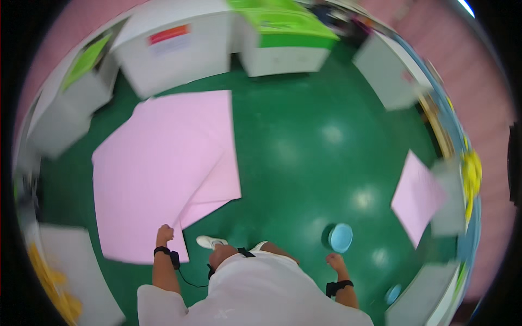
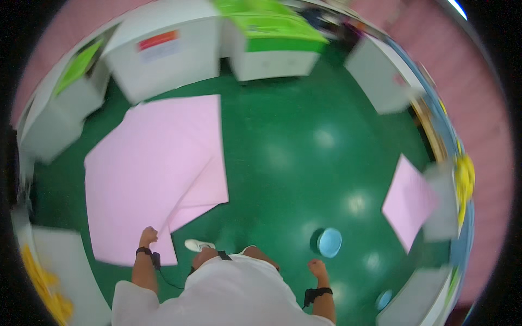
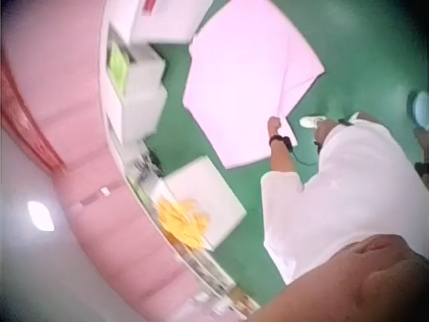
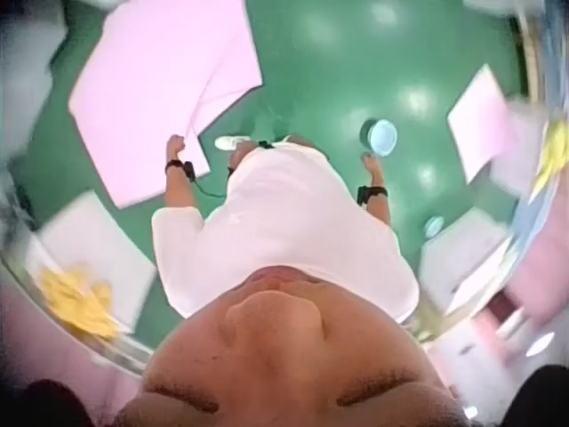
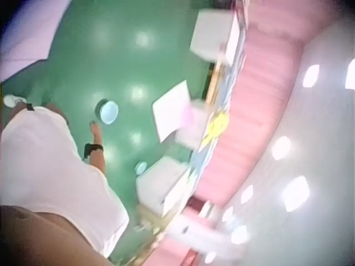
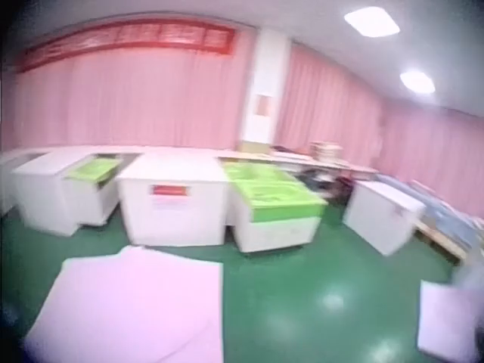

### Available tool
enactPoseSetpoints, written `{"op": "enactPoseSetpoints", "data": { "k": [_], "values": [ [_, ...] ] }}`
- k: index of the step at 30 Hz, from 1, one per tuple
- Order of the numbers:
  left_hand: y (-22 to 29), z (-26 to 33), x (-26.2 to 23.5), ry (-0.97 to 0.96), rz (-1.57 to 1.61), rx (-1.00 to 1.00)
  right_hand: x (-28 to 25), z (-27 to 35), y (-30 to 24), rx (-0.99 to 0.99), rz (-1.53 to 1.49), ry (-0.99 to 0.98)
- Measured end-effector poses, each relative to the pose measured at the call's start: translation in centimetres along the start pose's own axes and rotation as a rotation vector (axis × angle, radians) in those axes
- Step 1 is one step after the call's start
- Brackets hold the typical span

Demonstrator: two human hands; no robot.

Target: Tidying up a daycare or classroom by picking up foam mats, plastic basins, and fabric items.

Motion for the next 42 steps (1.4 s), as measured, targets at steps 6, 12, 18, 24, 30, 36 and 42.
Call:
{"op": "enactPoseSetpoints", "data": {
  "k": [6,12,18,24,30,36,42],
  "values": [
    [26.1,-12.7,-5.2,-0.057,0.363,0.062,1.1,2.1,18.8,0.301,-0.351,0.137],
    [51.7,-16.7,-3.9,-0.362,0.188,0.164,-1.2,3.6,21.4,0.394,-0.551,0.247],
    [72.3,-23.5,1.9,-0.510,0.078,0.129,-7.6,-1.5,24.9,0.441,-0.658,0.262],
    [97.1,-30.8,10.5,-0.584,-0.440,0.328,-16.0,-6.1,24.1,0.472,-0.749,0.240],
    [125.4,-29.2,24.8,-0.677,-0.755,0.602,-25.3,-11.2,27.9,0.507,-1.074,0.338],
    [143.7,-29.9,36.5,-0.762,-0.781,0.775,-31.6,-19.7,37.3,0.490,-1.010,0.213],
    [155.4,-31.9,42.1,-0.845,-0.819,0.600,-48.4,-25.6,47.8,0.534,-0.940,0.235]
  ]
}}
Point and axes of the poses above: each hand's wrist, its own z-axis away from the middle knuckle, its own x-axis out of the palm, y = z × x, the point moved 8 cm from there along -z, towards the middle knuckle, and after that the axes turned 11 degrees about -y, right-handed, at the moved point
